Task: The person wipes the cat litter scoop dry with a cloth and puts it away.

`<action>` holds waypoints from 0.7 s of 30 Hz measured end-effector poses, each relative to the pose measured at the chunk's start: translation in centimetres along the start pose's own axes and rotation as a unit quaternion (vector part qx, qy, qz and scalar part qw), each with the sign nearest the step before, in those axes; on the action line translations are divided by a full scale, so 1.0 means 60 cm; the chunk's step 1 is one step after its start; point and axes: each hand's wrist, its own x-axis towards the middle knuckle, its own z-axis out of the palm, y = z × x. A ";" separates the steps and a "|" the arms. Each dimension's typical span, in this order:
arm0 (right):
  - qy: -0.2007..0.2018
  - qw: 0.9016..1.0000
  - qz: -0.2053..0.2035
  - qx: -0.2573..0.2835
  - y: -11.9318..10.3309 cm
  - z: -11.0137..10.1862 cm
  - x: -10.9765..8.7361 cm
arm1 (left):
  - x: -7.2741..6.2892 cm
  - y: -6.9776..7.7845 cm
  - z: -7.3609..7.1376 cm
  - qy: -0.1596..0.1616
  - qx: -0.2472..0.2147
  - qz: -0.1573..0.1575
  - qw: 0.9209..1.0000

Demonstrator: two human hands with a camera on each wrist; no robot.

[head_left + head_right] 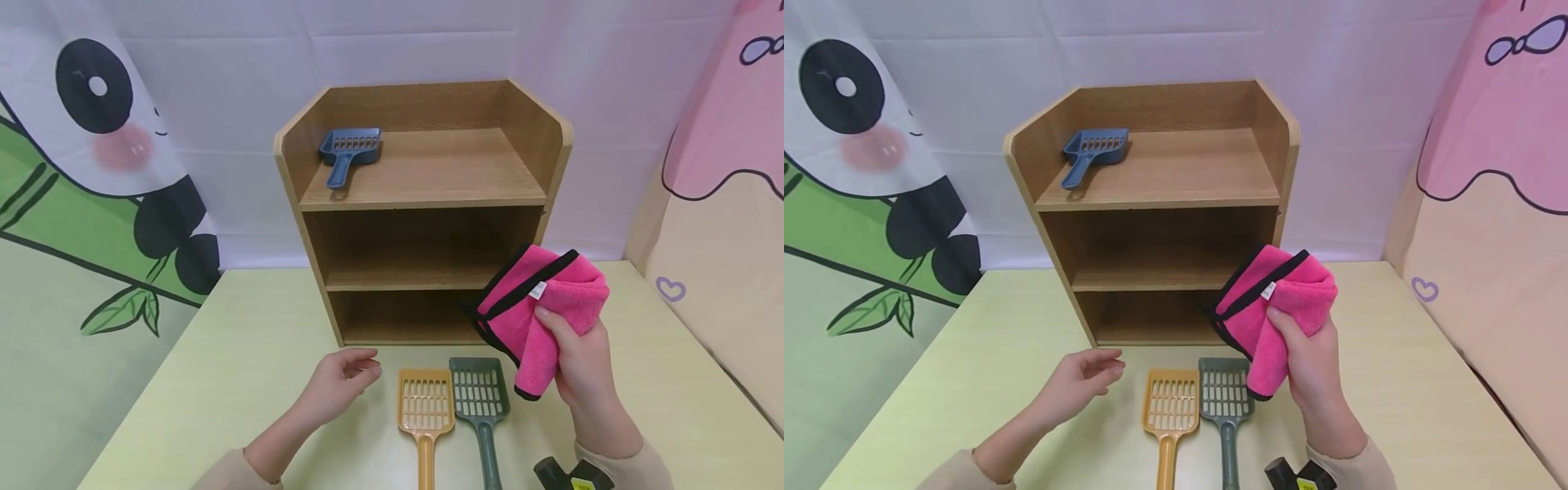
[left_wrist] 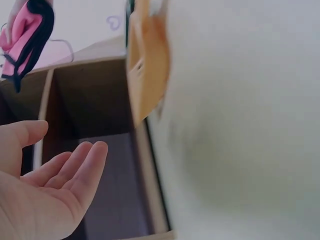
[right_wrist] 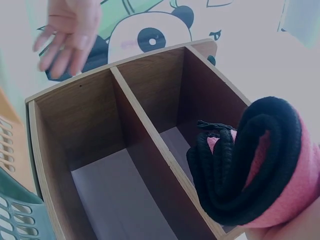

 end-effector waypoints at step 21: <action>-0.006 1.000 0.006 0.000 0.002 0.002 0.001 | -0.052 -0.045 0.079 -0.134 -0.191 -0.228 0.945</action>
